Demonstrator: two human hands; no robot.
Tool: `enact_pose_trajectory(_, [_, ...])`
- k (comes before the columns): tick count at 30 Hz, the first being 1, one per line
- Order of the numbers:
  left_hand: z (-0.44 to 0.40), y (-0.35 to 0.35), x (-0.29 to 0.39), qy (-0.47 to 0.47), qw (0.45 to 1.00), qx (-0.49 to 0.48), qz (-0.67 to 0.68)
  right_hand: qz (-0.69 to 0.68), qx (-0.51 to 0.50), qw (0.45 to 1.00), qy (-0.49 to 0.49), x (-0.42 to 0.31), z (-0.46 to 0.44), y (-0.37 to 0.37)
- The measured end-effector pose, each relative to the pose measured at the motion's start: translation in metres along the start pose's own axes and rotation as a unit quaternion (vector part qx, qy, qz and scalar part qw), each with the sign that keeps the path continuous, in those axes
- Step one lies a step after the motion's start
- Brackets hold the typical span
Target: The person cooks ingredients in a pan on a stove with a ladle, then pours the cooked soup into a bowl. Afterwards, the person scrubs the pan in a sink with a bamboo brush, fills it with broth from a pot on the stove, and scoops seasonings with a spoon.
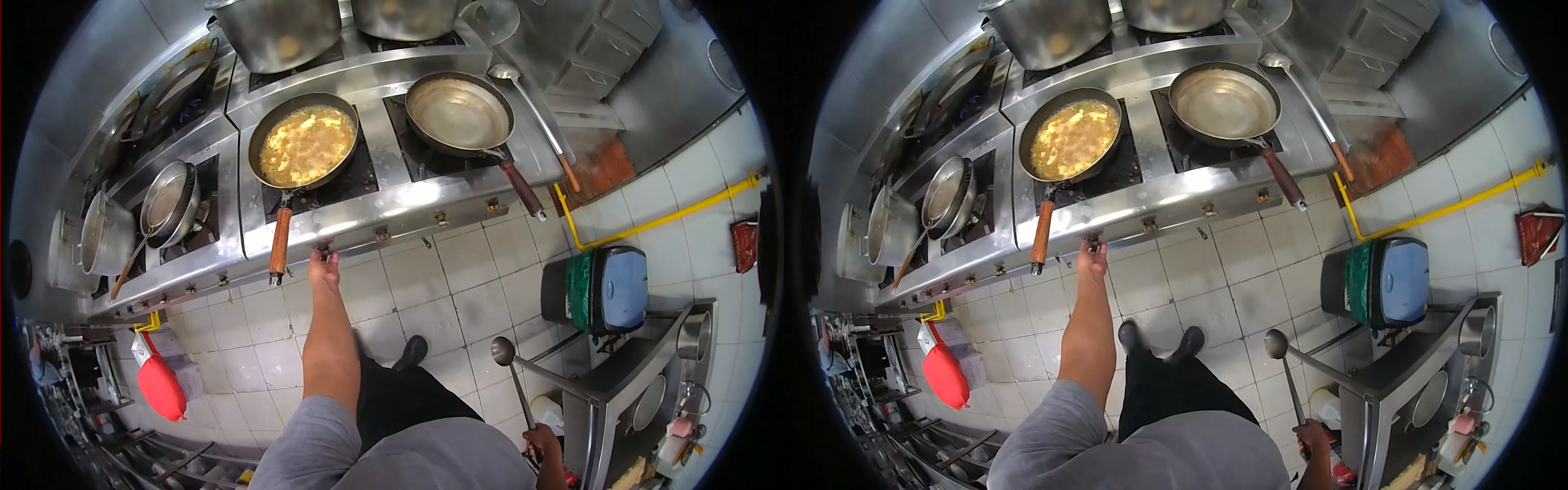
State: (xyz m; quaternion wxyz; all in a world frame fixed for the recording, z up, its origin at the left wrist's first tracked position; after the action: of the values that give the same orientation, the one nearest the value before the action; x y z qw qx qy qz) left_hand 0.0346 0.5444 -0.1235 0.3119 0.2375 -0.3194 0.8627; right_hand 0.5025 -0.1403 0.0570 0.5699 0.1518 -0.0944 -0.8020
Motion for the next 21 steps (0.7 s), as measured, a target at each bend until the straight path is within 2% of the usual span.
enact_pose_trajectory(2, [0.003, 0.000, 0.002, 0.002, 1.000, 0.001, -0.009, 0.006, 0.000, 1.000, 0.002, -0.008, 0.002, -0.003])
enact_pose_trajectory(4, [0.028, -0.005, 0.009, 0.034, 0.997, 0.046, -0.053, 0.019, -0.021, 1.000, 0.007, -0.002, -0.012, 0.000])
enact_pose_trajectory(8, [0.076, 0.004, 0.045, -0.008, 0.986, 0.078, -0.147, 0.019, -0.021, 1.000, -0.002, -0.002, -0.018, -0.003])
enact_pose_trajectory(10, [0.100, -0.012, 0.072, 0.021, 0.987, -0.135, -0.086, 0.017, 0.010, 1.000, -0.023, -0.004, -0.004, -0.008])
enact_pose_trajectory(11, [0.120, -0.021, 0.093, 0.020, 0.986, -0.138, -0.089, 0.014, 0.009, 1.000, -0.022, -0.004, -0.003, -0.011])
enact_pose_trajectory(13, [0.179, -0.061, 0.142, 0.002, 0.945, -0.317, -0.082, -0.021, -0.008, 1.000, -0.022, 0.001, 0.001, -0.019])
enact_pose_trajectory(14, [0.191, -0.071, 0.163, -0.001, 0.944, -0.320, -0.083, -0.024, -0.010, 1.000, -0.018, 0.003, 0.001, -0.024])
enact_pose_trajectory(16, [0.206, -0.093, 0.189, 0.114, 0.912, -0.377, -0.114, -0.033, -0.004, 0.999, -0.018, 0.010, -0.002, -0.034])
enact_pose_trajectory(17, [0.203, -0.100, 0.201, 0.110, 0.909, -0.384, -0.117, -0.039, -0.005, 0.999, -0.013, 0.013, -0.004, -0.040])
enact_pose_trajectory(19, [0.199, -0.108, 0.209, 0.151, 0.877, -0.381, -0.253, -0.051, -0.008, 0.999, -0.006, 0.022, -0.007, -0.051])
enact_pose_trajectory(20, [0.207, -0.116, 0.209, 0.156, 0.883, -0.326, -0.300, -0.056, -0.008, 0.998, -0.001, 0.029, -0.008, -0.056])
enact_pose_trajectory(21, [0.204, -0.120, 0.210, 0.152, 0.881, -0.332, -0.302, -0.056, -0.010, 0.998, 0.006, 0.035, -0.008, -0.063])
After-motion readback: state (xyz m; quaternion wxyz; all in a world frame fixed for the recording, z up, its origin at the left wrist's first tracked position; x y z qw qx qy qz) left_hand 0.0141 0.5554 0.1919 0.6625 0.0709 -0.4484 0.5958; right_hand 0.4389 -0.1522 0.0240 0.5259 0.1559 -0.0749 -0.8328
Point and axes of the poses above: each hand's wrist, its own z-axis away from the middle knuckle, its own y-axis out of the back of the hand, x = y × z, the point moved 5 cm from there along -z, towards the middle knuckle, and after that the axes turned 13 degrees about -z, right-handed, at the moved point
